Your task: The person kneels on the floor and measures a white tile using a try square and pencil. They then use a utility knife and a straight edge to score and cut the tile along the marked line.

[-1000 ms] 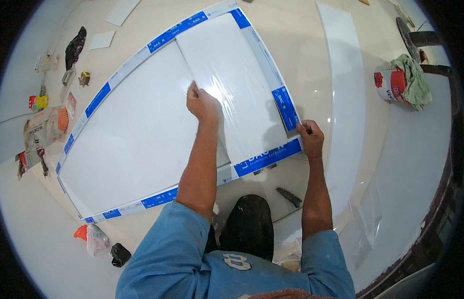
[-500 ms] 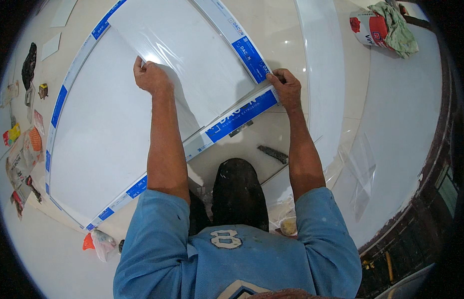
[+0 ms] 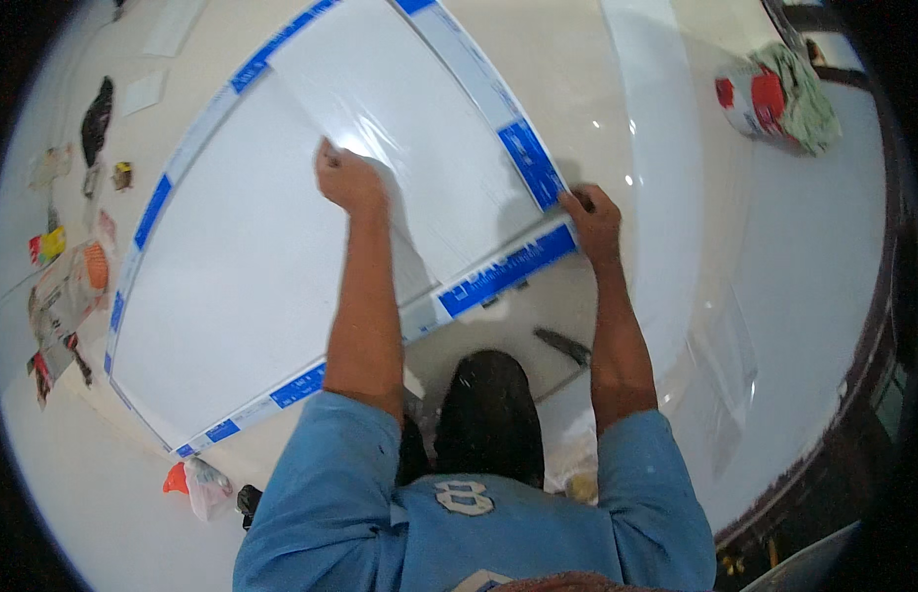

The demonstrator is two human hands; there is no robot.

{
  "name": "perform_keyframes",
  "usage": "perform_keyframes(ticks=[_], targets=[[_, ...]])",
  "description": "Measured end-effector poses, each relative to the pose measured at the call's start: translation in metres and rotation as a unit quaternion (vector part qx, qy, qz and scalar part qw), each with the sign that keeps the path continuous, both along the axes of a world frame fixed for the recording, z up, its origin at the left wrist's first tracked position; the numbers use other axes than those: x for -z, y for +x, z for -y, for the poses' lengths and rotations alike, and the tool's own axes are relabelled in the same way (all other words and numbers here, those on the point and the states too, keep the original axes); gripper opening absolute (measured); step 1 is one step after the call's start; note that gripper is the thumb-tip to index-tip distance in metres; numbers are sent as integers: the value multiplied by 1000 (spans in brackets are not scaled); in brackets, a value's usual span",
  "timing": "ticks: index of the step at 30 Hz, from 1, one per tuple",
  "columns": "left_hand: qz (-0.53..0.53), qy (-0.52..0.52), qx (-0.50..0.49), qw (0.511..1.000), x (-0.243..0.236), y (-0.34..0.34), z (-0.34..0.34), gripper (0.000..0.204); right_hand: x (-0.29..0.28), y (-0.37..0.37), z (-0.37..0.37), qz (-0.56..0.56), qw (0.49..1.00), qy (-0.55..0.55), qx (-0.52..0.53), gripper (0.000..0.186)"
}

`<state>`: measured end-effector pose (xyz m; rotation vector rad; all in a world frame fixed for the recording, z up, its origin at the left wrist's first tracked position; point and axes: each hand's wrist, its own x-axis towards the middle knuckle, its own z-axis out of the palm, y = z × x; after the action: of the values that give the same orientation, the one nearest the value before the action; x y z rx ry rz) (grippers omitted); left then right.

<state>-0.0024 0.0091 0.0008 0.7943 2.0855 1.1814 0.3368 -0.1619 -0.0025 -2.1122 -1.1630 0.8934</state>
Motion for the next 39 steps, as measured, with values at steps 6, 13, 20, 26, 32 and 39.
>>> perform_keyframes(ticks=[6,13,20,26,32,39], targets=[[92,2,-33,995,4,1,-2,47,13,2,2,-33,999,17,31,28],[78,0,-34,996,-6,4,-3,48,14,1,4,-107,991,79,35,15],[63,1,-20,998,-7,7,-3,47,4,4,-5,-102,994,43,14,17],[80,-1,-43,996,-3,10,-3,46,5,2,-4,-97,994,50,10,15],[60,9,-41,997,8,-2,-1,49,0,-2,-5,-102,993,47,21,13],[76,2,-34,997,11,-5,-1,51,-1,-2,-6,-92,994,56,8,14]])
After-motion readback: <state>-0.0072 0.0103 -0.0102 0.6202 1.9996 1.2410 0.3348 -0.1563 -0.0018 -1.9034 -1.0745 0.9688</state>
